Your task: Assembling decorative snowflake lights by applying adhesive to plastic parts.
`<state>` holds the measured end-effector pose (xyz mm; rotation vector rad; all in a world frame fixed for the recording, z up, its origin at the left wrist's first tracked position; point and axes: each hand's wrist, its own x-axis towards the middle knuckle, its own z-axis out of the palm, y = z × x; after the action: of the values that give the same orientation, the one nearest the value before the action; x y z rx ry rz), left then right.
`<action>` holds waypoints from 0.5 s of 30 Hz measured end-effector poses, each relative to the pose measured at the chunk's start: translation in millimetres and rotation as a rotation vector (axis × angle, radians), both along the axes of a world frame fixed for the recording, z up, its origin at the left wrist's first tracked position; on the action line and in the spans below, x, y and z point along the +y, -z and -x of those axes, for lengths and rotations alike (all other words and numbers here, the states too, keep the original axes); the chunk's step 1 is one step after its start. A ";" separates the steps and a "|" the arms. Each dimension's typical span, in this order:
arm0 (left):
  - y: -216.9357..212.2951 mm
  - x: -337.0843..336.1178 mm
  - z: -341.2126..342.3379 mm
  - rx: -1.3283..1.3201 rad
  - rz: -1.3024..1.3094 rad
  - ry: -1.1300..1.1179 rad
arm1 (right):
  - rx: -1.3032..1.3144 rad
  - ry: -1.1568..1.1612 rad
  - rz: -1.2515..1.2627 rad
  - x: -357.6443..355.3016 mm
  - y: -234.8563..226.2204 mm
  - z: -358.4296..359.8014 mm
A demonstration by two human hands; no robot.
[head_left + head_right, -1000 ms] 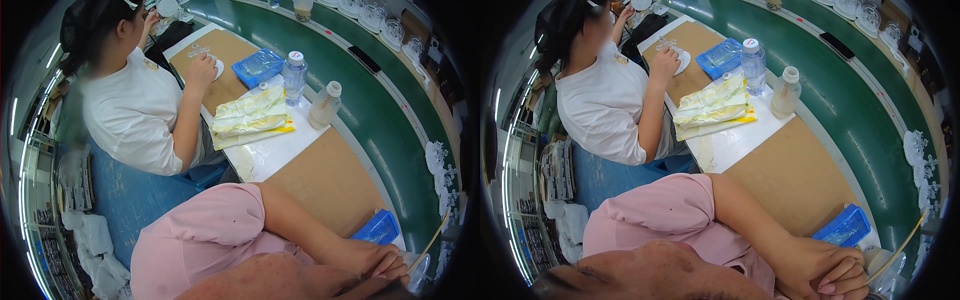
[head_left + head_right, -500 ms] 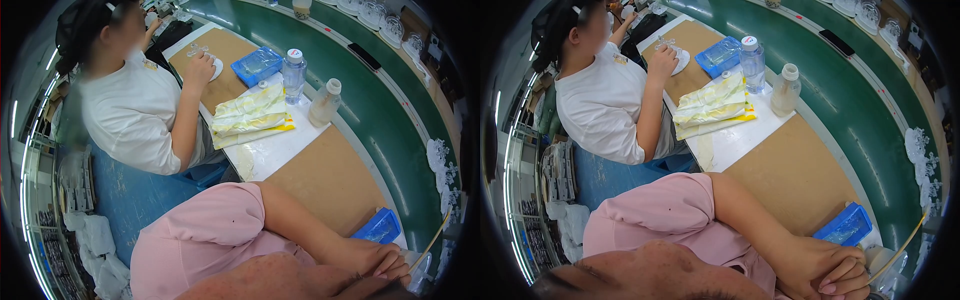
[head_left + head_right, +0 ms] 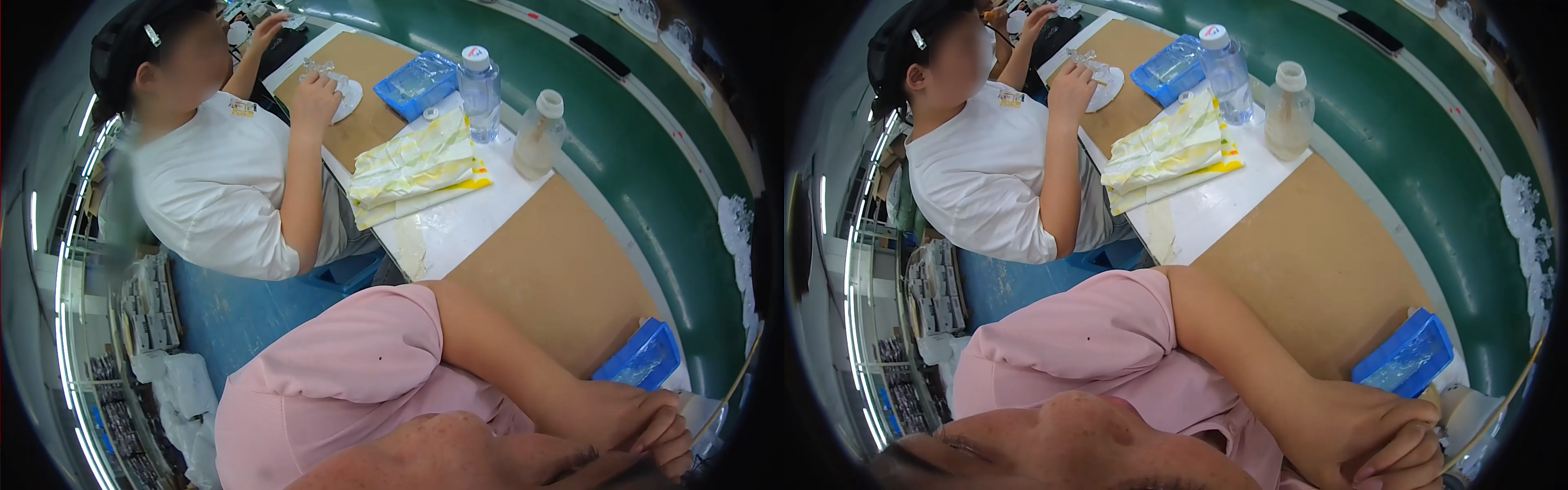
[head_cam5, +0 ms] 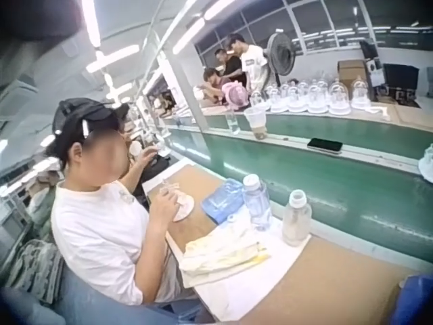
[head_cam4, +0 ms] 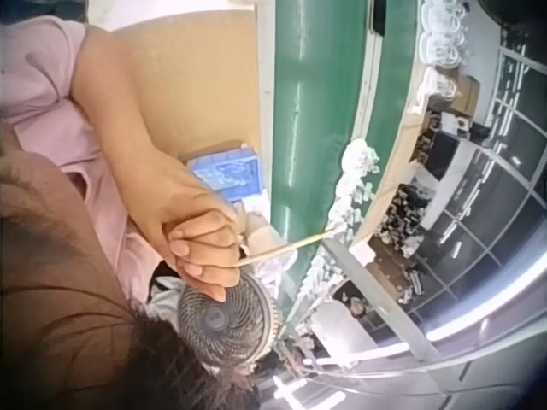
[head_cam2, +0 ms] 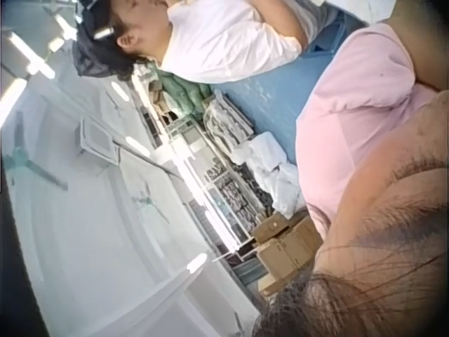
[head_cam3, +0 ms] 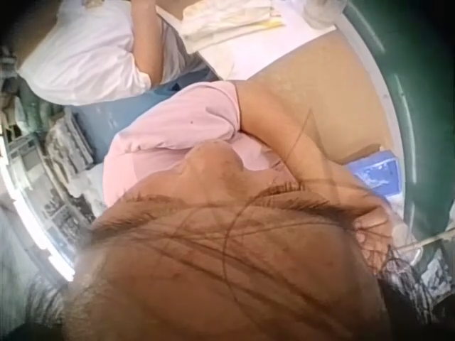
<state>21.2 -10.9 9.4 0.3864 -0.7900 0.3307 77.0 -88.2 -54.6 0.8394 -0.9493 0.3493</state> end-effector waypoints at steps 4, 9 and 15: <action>5.9 0.9 0.4 -0.033 -0.152 -0.060 | -0.035 0.015 0.007 -30.7 15.9 -24.8; 9.6 18.7 15.7 0.075 -0.592 -0.312 | -0.147 -0.590 -0.329 27.9 -49.3 23.0; 8.1 14.0 23.0 0.225 -0.710 -0.334 | -0.224 -0.949 -0.860 73.0 -76.2 53.3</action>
<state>-1.7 3.1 1.2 1.2102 -0.5998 0.3018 23.6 -15.1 21.5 2.0805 -0.8430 0.8859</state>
